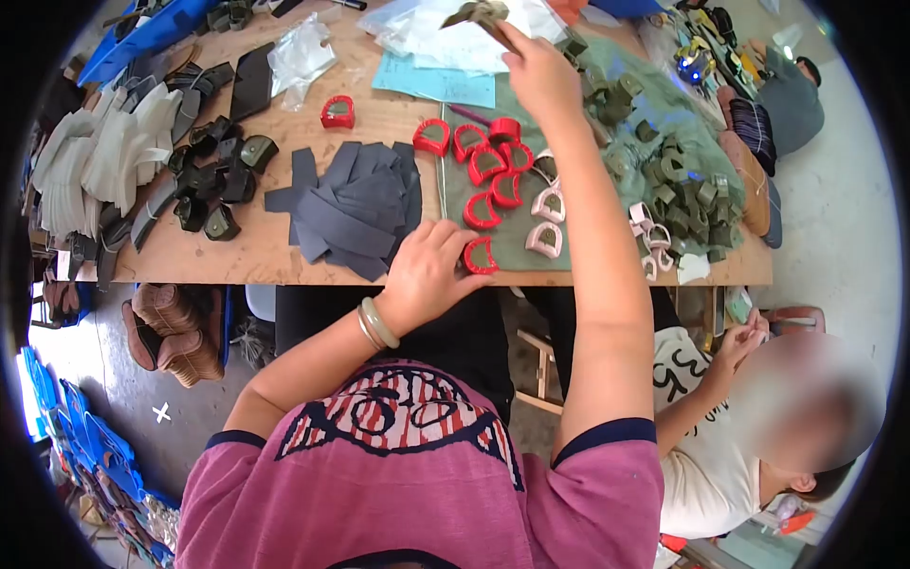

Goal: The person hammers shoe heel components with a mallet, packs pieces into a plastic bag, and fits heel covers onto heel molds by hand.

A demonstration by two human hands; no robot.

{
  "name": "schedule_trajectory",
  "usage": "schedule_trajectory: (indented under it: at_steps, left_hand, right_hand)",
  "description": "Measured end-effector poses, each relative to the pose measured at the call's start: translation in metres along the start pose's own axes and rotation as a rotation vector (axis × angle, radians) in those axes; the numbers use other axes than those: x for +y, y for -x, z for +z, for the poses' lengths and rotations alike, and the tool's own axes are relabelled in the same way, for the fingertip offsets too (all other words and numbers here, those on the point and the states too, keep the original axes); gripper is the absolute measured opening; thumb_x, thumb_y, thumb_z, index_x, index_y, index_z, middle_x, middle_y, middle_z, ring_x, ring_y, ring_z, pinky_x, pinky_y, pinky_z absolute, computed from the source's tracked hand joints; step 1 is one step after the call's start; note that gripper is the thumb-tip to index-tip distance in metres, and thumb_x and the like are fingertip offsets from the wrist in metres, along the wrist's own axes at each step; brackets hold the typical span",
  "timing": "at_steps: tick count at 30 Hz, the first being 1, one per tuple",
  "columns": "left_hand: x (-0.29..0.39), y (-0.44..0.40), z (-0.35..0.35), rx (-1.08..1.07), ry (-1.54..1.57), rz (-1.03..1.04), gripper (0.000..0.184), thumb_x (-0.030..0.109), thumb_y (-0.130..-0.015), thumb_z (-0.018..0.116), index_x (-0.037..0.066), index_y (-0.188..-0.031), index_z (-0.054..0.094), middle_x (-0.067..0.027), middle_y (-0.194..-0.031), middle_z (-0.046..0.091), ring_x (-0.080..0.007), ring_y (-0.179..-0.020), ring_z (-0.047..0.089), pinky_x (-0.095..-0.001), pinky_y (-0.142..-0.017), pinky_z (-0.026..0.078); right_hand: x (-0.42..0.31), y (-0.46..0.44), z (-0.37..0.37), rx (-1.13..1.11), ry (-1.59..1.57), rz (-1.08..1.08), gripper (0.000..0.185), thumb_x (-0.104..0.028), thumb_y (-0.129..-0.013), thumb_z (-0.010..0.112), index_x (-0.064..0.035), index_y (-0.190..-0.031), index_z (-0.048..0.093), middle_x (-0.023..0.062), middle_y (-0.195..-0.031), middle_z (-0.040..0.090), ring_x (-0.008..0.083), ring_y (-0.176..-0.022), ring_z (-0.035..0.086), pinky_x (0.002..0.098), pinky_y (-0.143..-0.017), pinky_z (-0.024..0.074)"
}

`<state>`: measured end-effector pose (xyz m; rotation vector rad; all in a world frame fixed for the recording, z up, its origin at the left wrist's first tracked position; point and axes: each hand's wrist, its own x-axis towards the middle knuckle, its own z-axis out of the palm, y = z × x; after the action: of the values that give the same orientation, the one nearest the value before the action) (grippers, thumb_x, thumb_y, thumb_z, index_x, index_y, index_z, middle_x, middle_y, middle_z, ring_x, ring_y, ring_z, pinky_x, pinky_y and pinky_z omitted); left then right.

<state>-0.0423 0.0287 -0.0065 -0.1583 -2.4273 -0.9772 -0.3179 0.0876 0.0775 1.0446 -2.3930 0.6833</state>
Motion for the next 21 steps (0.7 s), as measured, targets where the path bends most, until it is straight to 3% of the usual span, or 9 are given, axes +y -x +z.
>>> schedule_trajectory:
  at_steps: [1, 5, 8, 13, 17, 19, 21]
  left_hand:
    - [0.0, 0.0, 0.0, -0.01, 0.003, -0.008, 0.049, 0.026, -0.067, 0.085, 0.004, -0.106, 0.064, -0.0098, -0.095, 0.059, -0.0295, -0.089, 0.057, -0.0386, -0.081, 0.049]
    - [0.002, -0.003, -0.001, -0.008, 0.007, -0.01, 0.05, 0.026, -0.068, 0.085, 0.004, -0.107, 0.064, -0.0097, -0.095, 0.059, -0.0296, -0.089, 0.057, -0.0386, -0.081, 0.049]
    - [0.0, 0.0, -0.003, -0.007, 0.009, -0.016, 0.05, 0.027, -0.068, 0.085, 0.004, -0.107, 0.064, -0.0099, -0.095, 0.059, -0.0298, -0.089, 0.057, -0.0387, -0.081, 0.049]
    - [-0.001, 0.0, 0.0, -0.011, 0.032, -0.014, 0.049, 0.026, -0.068, 0.084, 0.003, -0.106, 0.064, -0.0104, -0.095, 0.06, -0.0303, -0.089, 0.057, -0.0388, -0.081, 0.049]
    - [0.0, -0.001, 0.001, 0.003, 0.031, -0.04, 0.049, 0.023, -0.069, 0.084, 0.003, -0.108, 0.063, -0.0109, -0.096, 0.061, -0.031, -0.088, 0.058, -0.0394, -0.079, 0.05]
    - [-0.001, -0.002, 0.002, 0.019, 0.011, -0.053, 0.049, 0.022, -0.069, 0.084, 0.003, -0.109, 0.062, -0.0111, -0.097, 0.061, -0.0312, -0.088, 0.058, -0.0397, -0.079, 0.05]
    - [-0.002, 0.0, 0.006, 0.085, 0.033, -0.063, 0.05, 0.017, -0.07, 0.082, 0.003, -0.112, 0.06, -0.0116, -0.099, 0.062, -0.0316, -0.087, 0.058, -0.0402, -0.079, 0.05]
  right_hand:
    - [-0.002, -0.013, 0.01, -0.057, 0.127, -0.054, 0.046, -0.022, -0.091, 0.064, -0.0292, -0.135, 0.06, 0.0124, -0.095, 0.066, 0.0322, -0.089, 0.065, 0.0422, -0.08, 0.0514]
    - [0.016, -0.03, 0.072, -0.135, 0.108, -0.063, 0.041, -0.019, -0.09, 0.059, -0.0324, -0.129, 0.064, 0.0144, -0.098, 0.064, 0.0354, -0.096, 0.064, 0.0413, -0.085, 0.0531]
    - [0.029, -0.012, 0.107, -0.284, 0.199, 0.012, 0.041, -0.015, -0.089, 0.06, -0.0271, -0.128, 0.066, 0.0156, -0.103, 0.065, 0.0347, -0.098, 0.064, 0.0403, -0.087, 0.0522]
    - [0.021, 0.012, 0.031, -0.221, 0.032, -0.063, 0.042, -0.012, -0.09, 0.064, -0.0204, -0.131, 0.063, 0.0149, -0.111, 0.067, 0.0289, -0.102, 0.066, 0.0364, -0.088, 0.0526]
    - [-0.034, 0.112, -0.051, -0.309, -0.676, 0.274, 0.034, -0.006, -0.096, 0.059, -0.006, -0.13, 0.062, 0.0121, -0.113, 0.067, 0.0157, -0.103, 0.063, 0.0276, -0.086, 0.0519]
    - [-0.054, 0.171, -0.061, -0.177, -0.648, 0.391, 0.037, -0.005, -0.094, 0.062, -0.0002, -0.13, 0.059, 0.0095, -0.116, 0.065, 0.016, -0.104, 0.063, 0.0298, -0.087, 0.0523]
    - [-0.069, 0.222, -0.052, -0.03, -0.491, 0.331, 0.048, -0.003, -0.088, 0.069, 0.0007, -0.134, 0.054, 0.0117, -0.117, 0.064, 0.0202, -0.107, 0.063, 0.0319, -0.09, 0.0517]
